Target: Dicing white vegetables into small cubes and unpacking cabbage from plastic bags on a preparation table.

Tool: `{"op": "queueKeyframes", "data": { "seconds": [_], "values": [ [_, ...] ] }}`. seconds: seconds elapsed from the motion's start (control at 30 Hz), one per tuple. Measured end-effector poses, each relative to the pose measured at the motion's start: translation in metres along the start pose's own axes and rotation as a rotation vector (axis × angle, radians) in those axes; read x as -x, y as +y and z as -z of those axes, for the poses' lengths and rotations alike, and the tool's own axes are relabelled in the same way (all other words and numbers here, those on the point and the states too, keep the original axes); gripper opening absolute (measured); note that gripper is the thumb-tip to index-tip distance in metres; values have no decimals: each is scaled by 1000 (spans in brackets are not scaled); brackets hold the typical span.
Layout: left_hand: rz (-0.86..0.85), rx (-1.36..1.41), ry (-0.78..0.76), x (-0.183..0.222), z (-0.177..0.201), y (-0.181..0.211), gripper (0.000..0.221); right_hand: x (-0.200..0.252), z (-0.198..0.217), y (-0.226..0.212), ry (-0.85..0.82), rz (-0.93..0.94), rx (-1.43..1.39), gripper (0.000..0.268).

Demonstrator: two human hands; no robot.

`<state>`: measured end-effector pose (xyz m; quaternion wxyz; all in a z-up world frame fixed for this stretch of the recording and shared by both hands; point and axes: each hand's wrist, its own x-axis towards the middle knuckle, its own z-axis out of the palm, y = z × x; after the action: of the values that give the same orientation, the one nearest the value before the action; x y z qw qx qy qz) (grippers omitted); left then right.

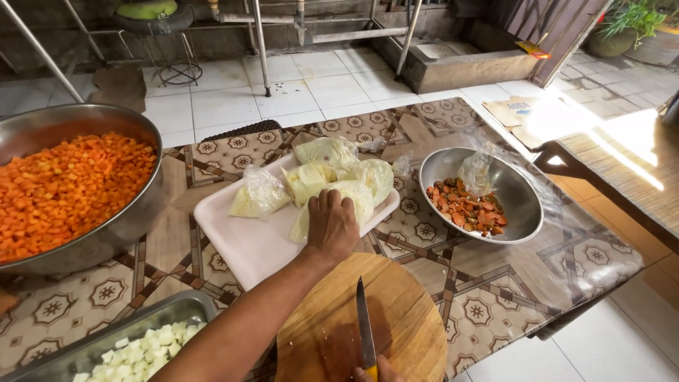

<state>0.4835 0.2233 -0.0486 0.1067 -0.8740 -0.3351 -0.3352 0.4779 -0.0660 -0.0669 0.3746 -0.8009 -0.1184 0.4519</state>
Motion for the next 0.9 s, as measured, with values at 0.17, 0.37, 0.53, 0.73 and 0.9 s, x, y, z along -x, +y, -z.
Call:
{"op": "queueKeyframes", "data": {
  "seconds": [0.17,0.37,0.53,0.73,0.9],
  "values": [
    [300,140,-659,-44,27,-5,120,-17,8,-3,53,48,7,22],
    [300,70,-702,-35,16,-5,106,-19,2,7,86,88,-7,20],
    [436,164,-622,-24,46,-20,104,-14,3,17,110,138,8,20],
    [792,370,-696,-8,130,-56,110,-5,0,31,56,355,-91,15],
    [1145,1010,-382,19,160,-94,108,30,-12,5,-1,231,-465,19]
  ]
}}
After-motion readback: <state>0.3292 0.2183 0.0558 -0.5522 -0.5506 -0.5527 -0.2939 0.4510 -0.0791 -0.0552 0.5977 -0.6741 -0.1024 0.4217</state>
